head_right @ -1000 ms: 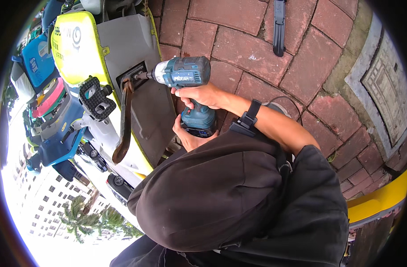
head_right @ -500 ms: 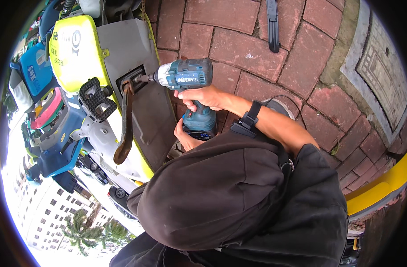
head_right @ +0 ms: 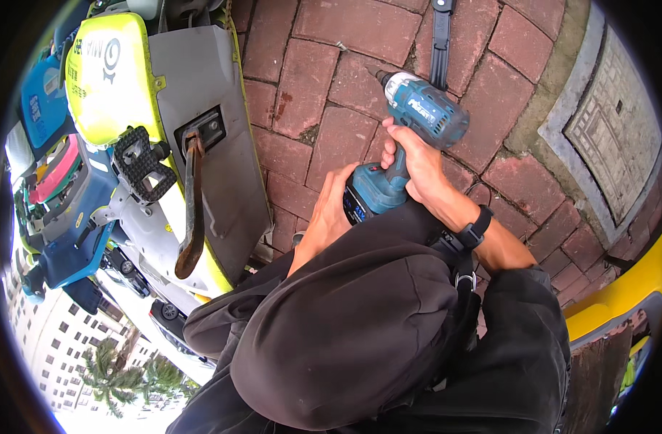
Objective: Using an impact driver to remove or install parts on a shared electric scooter's frame.
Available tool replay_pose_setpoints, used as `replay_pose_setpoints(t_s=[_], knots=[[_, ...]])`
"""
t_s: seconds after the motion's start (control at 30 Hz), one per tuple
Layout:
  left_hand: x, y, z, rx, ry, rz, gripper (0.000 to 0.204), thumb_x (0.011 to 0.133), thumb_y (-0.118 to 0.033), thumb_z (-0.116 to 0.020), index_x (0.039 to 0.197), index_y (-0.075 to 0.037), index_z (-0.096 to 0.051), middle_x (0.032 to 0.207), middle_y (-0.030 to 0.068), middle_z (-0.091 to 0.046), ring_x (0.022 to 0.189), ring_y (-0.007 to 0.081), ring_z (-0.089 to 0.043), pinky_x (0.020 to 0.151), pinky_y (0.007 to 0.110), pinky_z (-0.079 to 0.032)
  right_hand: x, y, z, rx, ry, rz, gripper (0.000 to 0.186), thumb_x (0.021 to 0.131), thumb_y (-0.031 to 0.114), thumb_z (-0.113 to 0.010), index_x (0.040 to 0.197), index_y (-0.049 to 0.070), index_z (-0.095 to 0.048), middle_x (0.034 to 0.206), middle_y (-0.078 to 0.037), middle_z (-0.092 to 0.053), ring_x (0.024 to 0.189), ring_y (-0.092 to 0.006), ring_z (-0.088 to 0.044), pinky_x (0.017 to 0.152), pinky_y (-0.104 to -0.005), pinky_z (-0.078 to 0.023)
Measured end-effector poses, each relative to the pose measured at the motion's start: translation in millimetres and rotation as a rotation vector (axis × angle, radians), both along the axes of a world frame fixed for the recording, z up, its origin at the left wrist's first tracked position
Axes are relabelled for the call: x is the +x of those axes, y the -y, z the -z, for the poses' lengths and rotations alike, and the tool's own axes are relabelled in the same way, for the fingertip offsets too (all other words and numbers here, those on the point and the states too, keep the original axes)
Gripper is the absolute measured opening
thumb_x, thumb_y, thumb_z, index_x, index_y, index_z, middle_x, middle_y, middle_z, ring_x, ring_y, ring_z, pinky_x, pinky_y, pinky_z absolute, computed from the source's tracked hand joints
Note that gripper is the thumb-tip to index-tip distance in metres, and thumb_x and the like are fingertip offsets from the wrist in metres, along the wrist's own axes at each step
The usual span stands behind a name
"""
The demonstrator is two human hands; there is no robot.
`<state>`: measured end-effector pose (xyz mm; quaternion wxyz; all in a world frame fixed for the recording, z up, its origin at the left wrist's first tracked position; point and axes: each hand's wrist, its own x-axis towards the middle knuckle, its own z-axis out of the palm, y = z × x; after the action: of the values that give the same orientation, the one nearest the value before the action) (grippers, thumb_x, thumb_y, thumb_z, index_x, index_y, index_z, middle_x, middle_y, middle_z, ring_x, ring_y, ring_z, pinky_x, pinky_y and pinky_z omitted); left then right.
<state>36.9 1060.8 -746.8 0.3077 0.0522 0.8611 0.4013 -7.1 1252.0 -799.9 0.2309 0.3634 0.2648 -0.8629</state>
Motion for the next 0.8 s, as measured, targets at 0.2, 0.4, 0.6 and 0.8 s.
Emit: replay_pose_setpoints(t_s=[0.2, 0.4, 0.6, 0.8], knots=[[24.6, -15.6, 3.7, -0.217, -0.191, -0.101, 0.096, 0.065, -0.033, -0.085, 0.142, -0.006, -0.035, 0.131, 0.0214, -0.042, 0.12, 0.041, -0.046, 0.099, 0.047, -0.038, 3.5, 3.6, 18.1, -0.155, -0.208, -0.127, 0.025, 0.095, 0.015, -0.054, 0.115, 0.001, -0.051, 0.071, -0.003, -0.049, 0.062, -0.0128, -0.048, 0.063, -0.03, -0.043], [39.4, -6.9, 0.6, -0.599, -0.369, -0.374, 0.11, 0.052, -0.026, -0.09, 0.142, -0.002, -0.031, 0.129, 0.0245, -0.04, 0.118, 0.0433, -0.047, 0.098, 0.05, -0.041, -23.4, 72.2, 30.7, -0.387, -0.482, -0.325, 0.022, 0.094, 0.012, -0.057, 0.112, -0.001, -0.056, 0.068, -0.001, -0.052, 0.058, -0.0102, -0.049, 0.06, -0.0262, -0.043], [35.1, 17.9, 2.4, -0.709, -0.375, -0.408, 0.106, 0.049, -0.014, -0.087, 0.139, -0.003, -0.033, 0.127, 0.0235, -0.04, 0.116, 0.0437, -0.047, 0.099, 0.05, -0.041, -38.8, 117.2, 38.0, -0.439, -0.524, -0.359, 0.016, 0.091, 0.01, -0.059, 0.103, -0.001, -0.059, 0.066, -0.001, -0.055, 0.055, -0.0081, -0.051, 0.054, -0.0243, -0.042], [44.5, 23.5, 4.0, -0.708, -0.412, -0.452, 0.104, 0.049, -0.014, -0.087, 0.138, -0.004, -0.035, 0.127, 0.0232, -0.041, 0.115, 0.0424, -0.047, 0.098, 0.049, -0.042, -33.4, 121.8, 35.0, -0.509, -0.484, -0.357, 0.015, 0.091, 0.009, -0.058, 0.102, -0.001, -0.06, 0.066, -0.002, -0.055, 0.055, -0.0081, -0.051, 0.055, -0.0245, -0.043]])
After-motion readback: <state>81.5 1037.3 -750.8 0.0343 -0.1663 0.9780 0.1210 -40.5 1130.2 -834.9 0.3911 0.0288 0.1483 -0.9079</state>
